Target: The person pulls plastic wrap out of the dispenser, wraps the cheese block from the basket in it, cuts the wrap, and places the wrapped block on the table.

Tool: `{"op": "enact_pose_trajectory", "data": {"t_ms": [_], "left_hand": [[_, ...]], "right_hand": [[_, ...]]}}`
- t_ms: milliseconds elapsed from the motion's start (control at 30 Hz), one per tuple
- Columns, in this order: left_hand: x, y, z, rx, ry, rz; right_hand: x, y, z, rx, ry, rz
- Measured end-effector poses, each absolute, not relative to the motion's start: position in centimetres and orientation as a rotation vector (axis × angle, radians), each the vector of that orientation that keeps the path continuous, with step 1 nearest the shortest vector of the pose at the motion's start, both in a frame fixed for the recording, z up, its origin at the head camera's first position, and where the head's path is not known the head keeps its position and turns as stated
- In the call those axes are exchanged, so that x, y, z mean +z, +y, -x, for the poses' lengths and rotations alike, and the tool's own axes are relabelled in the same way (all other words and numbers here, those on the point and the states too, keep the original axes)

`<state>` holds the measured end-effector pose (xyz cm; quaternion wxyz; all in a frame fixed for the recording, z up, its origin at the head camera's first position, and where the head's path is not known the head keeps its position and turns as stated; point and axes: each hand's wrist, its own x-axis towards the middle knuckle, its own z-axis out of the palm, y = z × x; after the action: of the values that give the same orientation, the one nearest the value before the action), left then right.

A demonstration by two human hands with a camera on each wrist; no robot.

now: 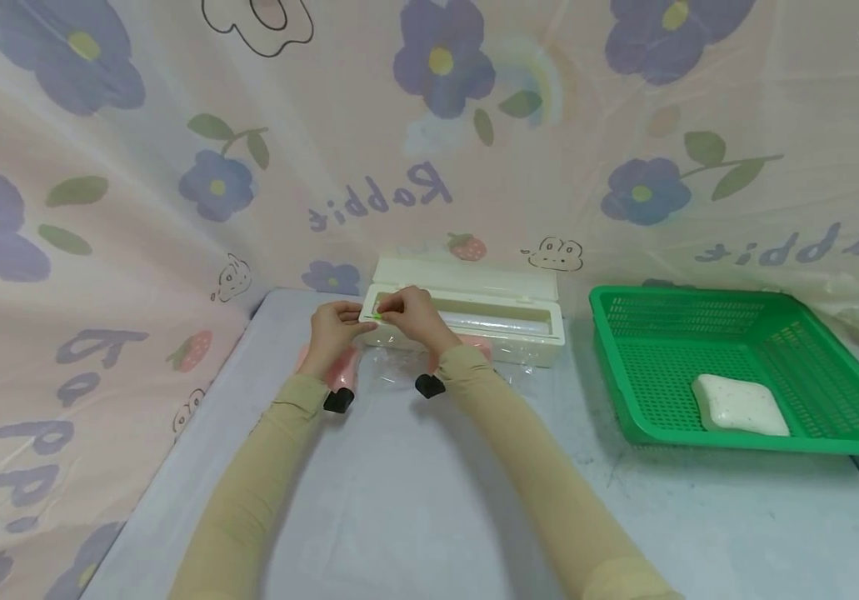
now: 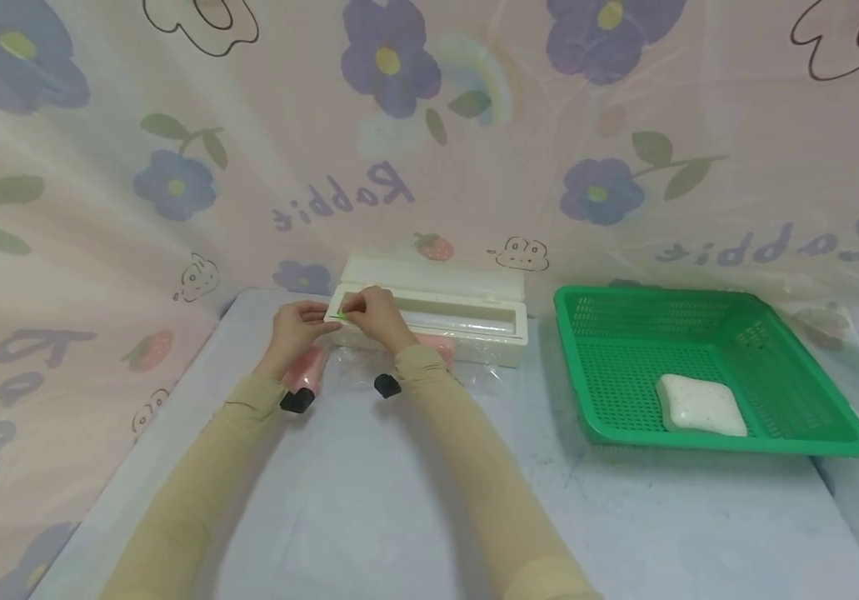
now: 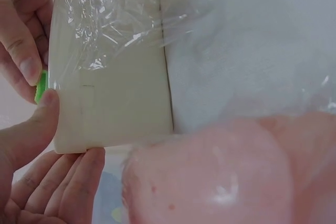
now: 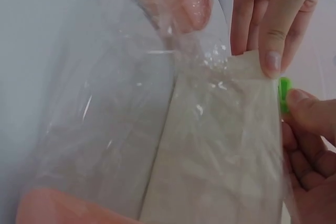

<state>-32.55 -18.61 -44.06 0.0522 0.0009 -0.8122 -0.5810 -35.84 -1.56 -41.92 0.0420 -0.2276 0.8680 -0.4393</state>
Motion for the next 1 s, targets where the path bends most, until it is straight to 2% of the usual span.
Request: {"op": "enact_pose_trajectory", "data": {"t_ms": [1000], "left_hand": [[-43.7,-18.5,32.6,-1.785,-2.481,-0.049]], "right_hand": [[-42.0,-0.2,36.1,-1.354,2.613,0.663]]}}
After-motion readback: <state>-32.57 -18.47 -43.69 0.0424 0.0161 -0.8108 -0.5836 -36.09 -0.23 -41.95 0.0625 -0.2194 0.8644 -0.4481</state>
